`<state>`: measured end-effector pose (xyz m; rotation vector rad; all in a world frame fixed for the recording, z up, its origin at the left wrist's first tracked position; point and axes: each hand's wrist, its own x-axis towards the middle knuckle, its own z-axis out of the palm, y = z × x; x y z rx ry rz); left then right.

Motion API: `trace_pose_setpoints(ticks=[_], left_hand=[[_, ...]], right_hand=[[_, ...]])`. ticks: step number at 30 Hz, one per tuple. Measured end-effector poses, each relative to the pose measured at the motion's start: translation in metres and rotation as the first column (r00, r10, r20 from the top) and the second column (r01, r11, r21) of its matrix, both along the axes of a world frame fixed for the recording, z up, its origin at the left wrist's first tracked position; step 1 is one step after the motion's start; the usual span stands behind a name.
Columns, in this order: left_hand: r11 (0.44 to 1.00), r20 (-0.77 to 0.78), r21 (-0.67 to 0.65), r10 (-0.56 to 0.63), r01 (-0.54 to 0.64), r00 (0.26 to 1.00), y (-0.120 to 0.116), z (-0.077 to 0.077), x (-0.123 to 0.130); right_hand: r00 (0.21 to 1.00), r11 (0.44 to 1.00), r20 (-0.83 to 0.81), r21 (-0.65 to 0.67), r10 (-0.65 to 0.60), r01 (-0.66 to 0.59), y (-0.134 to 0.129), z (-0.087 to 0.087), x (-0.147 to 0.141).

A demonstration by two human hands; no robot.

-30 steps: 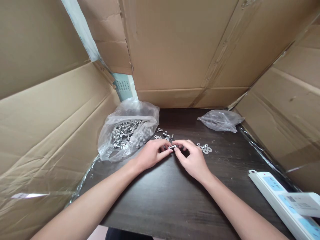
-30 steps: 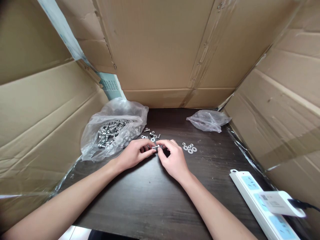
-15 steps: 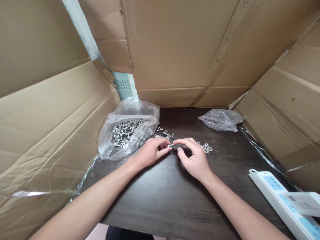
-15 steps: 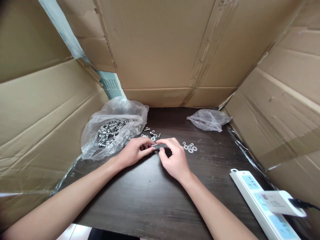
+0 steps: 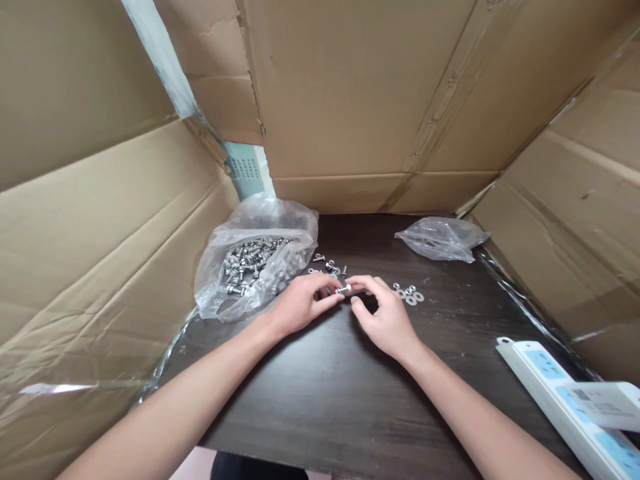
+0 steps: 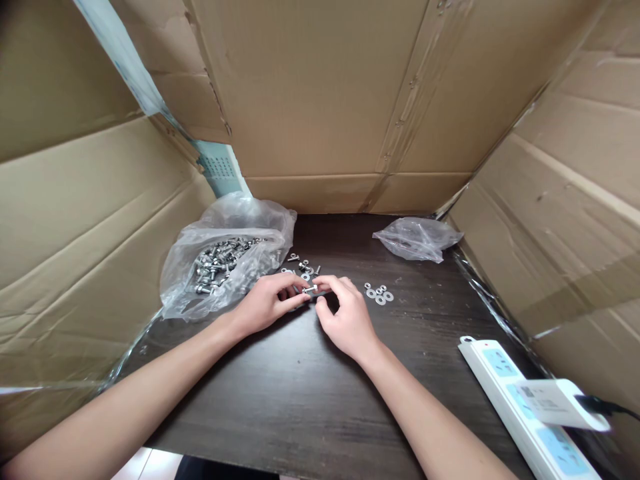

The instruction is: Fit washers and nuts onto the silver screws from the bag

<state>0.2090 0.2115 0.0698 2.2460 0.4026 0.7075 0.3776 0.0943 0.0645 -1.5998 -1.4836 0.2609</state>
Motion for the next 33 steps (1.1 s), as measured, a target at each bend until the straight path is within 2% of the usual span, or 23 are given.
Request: trace_pose_setpoints(ticks=[24, 33], left_hand=[[1.0, -0.034, 0.017, 0.004, -0.003, 0.999, -0.0032, -0.0026, 0.0007], [0.999, -0.011, 0.035, 0.011, -0.011, 1.0, -0.0049, -0.0029, 0.0012]], right_hand=[[0.999, 0.999, 0.015, -0.015, -0.048, 0.048, -0.0006, 0.0017, -0.0005], [0.995, 0.997, 0.093, -0.074, -0.028, 0.035, -0.0008, 0.0067, -0.0015]])
